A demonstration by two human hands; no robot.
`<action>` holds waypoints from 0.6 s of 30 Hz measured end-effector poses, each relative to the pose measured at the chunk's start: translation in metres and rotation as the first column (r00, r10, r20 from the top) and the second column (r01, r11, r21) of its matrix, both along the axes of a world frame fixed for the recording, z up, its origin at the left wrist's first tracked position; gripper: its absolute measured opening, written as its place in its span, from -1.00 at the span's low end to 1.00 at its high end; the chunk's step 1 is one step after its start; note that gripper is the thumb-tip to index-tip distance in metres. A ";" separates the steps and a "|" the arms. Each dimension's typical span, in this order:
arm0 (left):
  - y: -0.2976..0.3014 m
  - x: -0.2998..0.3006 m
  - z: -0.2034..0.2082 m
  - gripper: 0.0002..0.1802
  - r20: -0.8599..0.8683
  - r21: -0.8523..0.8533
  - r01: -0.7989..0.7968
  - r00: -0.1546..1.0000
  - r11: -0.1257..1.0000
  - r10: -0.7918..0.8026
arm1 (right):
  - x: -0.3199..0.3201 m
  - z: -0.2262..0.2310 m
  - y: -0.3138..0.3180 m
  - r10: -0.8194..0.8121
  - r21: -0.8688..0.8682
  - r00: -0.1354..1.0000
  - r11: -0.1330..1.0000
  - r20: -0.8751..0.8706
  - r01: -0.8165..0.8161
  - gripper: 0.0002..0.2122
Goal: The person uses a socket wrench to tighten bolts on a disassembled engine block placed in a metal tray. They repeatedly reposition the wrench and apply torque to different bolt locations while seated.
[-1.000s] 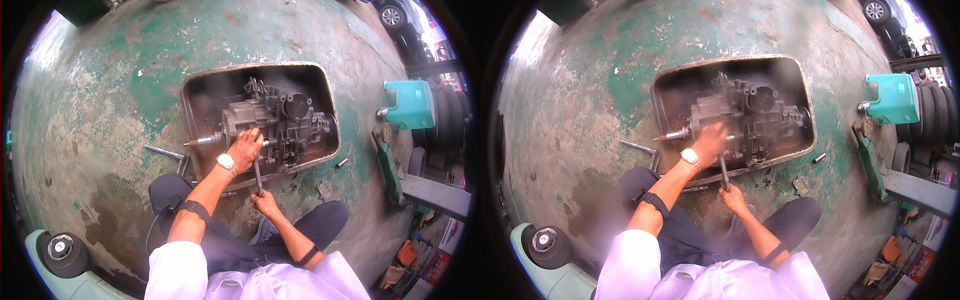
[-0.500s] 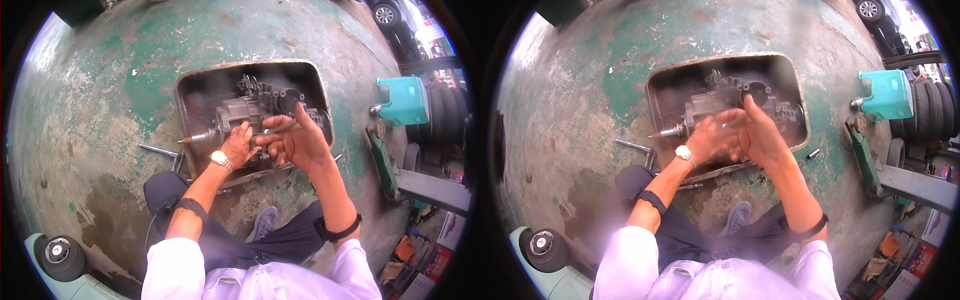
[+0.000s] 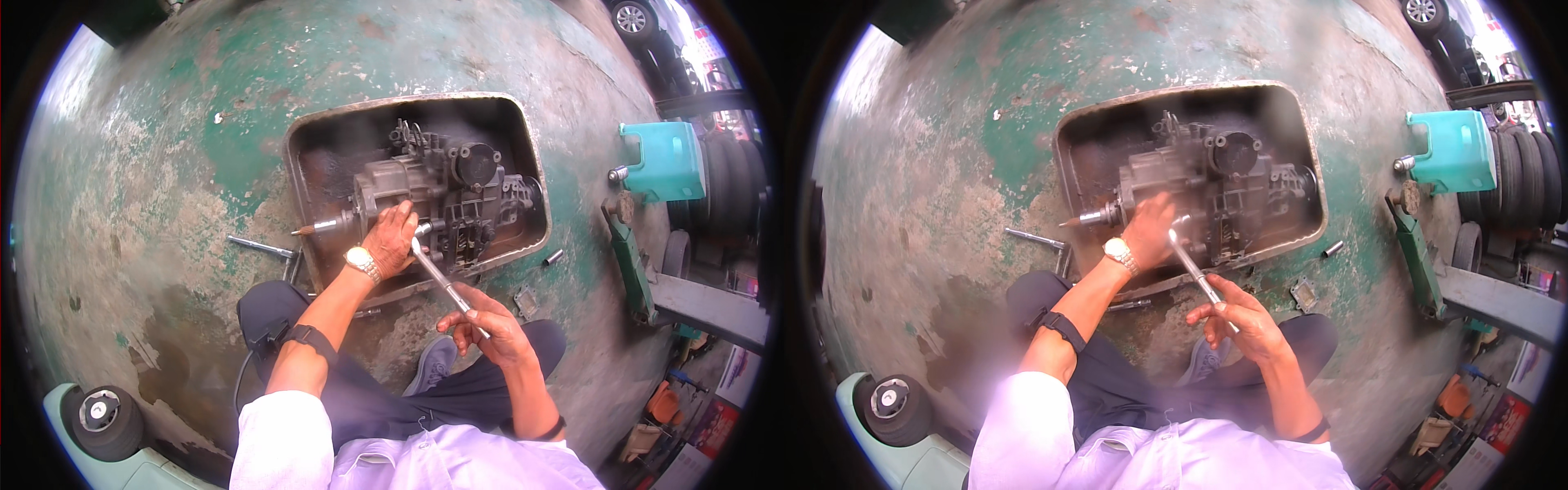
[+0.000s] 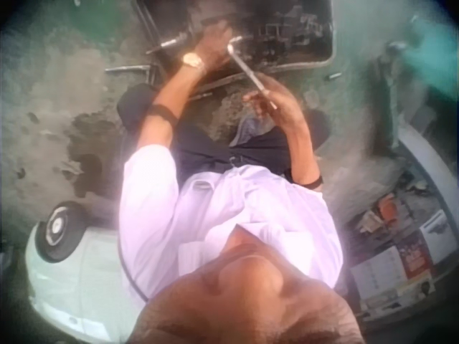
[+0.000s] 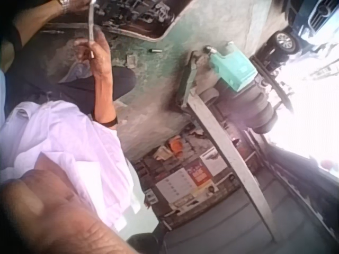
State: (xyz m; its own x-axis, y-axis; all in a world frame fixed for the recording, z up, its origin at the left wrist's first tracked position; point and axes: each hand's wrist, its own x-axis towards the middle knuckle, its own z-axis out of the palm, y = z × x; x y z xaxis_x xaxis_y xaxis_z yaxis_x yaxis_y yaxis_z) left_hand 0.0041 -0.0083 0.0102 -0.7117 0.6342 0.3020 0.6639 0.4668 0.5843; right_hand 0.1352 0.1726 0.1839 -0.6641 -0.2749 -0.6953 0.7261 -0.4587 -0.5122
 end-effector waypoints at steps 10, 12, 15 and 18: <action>0.000 0.001 -0.005 -0.15 0.009 0.061 -0.045 0.999 0.997 0.045 | -0.057 -0.006 -0.002 -0.118 -0.180 0.973 0.971 0.196 0.155 -0.67; 0.002 0.002 -0.005 -0.17 -0.012 0.108 -0.071 0.997 0.992 0.073 | -0.054 -0.007 -0.012 -0.188 -0.233 0.951 0.941 0.245 0.246 -0.68; 0.002 0.003 -0.004 -0.20 -0.027 0.110 -0.078 0.996 0.991 0.081 | -0.033 -0.013 -0.027 -0.241 -0.221 0.954 0.935 0.177 0.277 -0.76; 0.002 0.002 -0.002 -0.22 -0.028 0.073 -0.063 0.998 0.995 0.065 | -0.005 -0.026 -0.036 -0.177 -0.091 0.981 0.979 0.081 0.184 -0.61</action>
State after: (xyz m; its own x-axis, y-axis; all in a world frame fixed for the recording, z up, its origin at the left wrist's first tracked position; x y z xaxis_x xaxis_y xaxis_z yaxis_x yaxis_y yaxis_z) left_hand 0.0059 -0.0066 0.0078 -0.7397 0.5637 0.3675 0.6522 0.4660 0.5979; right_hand 0.1304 0.1371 0.1574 -0.6582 -0.2239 -0.7187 0.6601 -0.6307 -0.4080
